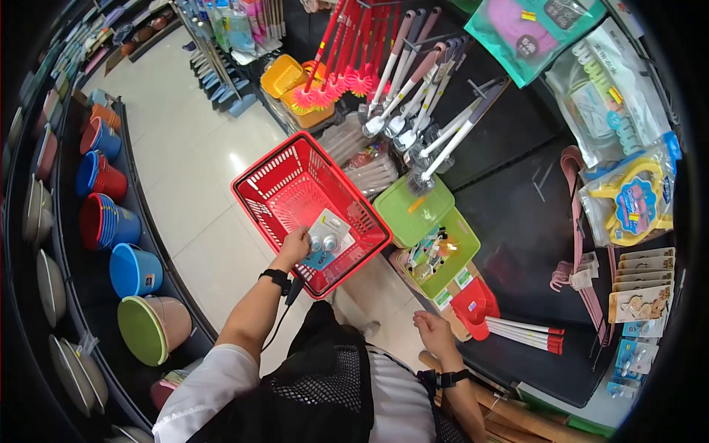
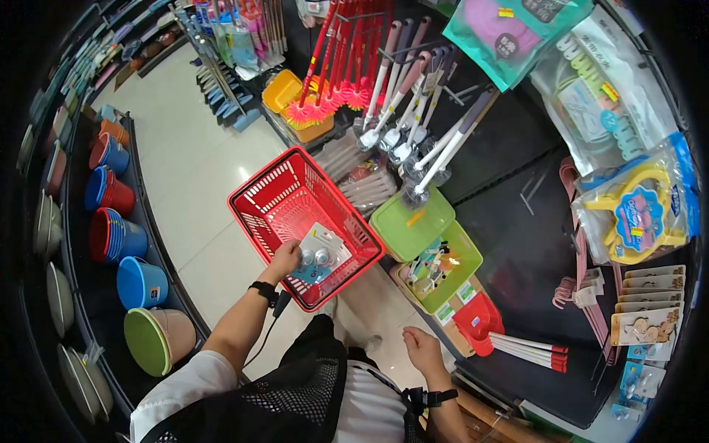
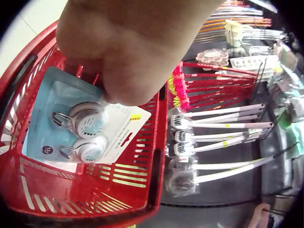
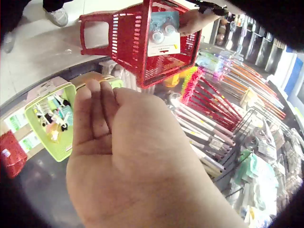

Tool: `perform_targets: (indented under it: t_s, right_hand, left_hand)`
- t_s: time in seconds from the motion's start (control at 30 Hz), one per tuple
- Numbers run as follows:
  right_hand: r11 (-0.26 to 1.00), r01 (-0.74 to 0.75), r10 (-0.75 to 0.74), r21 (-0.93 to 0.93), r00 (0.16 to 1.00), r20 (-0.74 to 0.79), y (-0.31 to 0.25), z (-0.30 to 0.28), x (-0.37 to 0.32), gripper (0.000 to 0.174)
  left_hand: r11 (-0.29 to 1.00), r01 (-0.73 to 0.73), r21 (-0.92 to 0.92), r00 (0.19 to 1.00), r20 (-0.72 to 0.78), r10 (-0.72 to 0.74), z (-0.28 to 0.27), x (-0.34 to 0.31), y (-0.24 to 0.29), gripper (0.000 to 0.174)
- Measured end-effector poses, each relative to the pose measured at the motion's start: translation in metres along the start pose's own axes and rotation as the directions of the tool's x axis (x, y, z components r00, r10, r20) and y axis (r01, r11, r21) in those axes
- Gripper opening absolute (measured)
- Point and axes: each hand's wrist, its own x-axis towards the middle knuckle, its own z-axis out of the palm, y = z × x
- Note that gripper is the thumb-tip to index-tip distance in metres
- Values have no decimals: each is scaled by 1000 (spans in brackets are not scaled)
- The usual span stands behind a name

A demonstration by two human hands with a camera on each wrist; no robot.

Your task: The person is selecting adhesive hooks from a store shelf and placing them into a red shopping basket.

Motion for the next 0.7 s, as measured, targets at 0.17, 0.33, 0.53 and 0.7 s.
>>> perform_targets:
  t_s: [0.17, 0.33, 0.53, 0.7]
  right_hand:
    - [985, -174, 174, -18, 985, 0, 32, 14, -20, 25]
    - [973, -230, 230, -13, 973, 7, 35, 28, -38, 25]
    - [932, -362, 362, -17, 932, 20, 23, 34, -42, 24]
    - [906, -421, 423, -52, 905, 46, 34, 34, -45, 25]
  left_hand:
    - [991, -1, 130, 996, 86, -10, 16, 39, -28, 31]
    - [984, 71, 165, 987, 132, -93, 51, 69, -67, 32]
    - [956, 127, 263, 975, 145, -170, 84, 87, -106, 35]
    - [969, 192, 154, 957, 188, -219, 128, 116, -190, 41]
